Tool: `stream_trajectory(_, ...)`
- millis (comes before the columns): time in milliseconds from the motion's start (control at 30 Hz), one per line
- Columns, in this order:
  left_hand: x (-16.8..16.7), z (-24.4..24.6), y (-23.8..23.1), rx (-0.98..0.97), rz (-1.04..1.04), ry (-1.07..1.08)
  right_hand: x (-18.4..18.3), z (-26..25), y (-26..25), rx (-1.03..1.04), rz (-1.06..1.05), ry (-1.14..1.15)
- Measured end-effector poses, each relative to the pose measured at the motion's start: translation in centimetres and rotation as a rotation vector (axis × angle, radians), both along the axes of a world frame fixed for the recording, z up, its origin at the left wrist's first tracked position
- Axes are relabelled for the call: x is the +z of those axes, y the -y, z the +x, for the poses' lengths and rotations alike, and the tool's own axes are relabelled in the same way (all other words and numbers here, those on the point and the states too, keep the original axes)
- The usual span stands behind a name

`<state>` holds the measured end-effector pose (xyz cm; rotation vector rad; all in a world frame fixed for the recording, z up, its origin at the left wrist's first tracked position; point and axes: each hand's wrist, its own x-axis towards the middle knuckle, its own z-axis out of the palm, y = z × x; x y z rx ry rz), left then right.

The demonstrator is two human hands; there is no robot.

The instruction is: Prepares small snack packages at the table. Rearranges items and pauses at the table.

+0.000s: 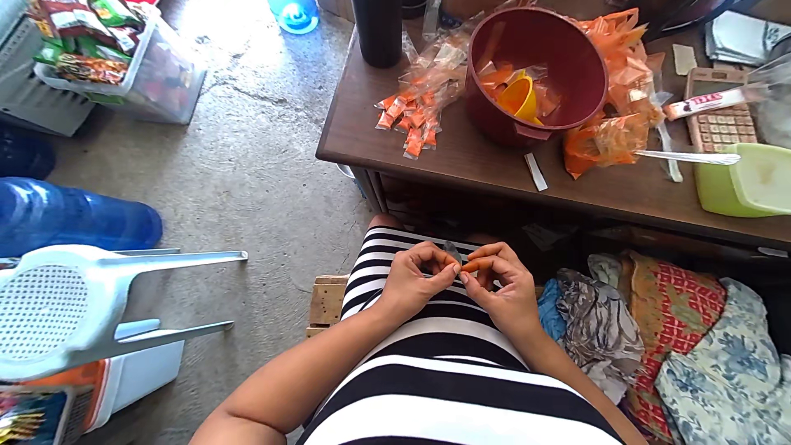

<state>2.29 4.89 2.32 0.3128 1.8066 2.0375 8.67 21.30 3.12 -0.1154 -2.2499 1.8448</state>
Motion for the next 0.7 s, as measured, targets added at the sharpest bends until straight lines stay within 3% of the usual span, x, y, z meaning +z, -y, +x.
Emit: stream_trajectory(700,-0.49,-0.49,-0.27,-0.054,-0.003,-0.048,-0.23,-0.72,-0.05,0.052,-0.152,0.063)
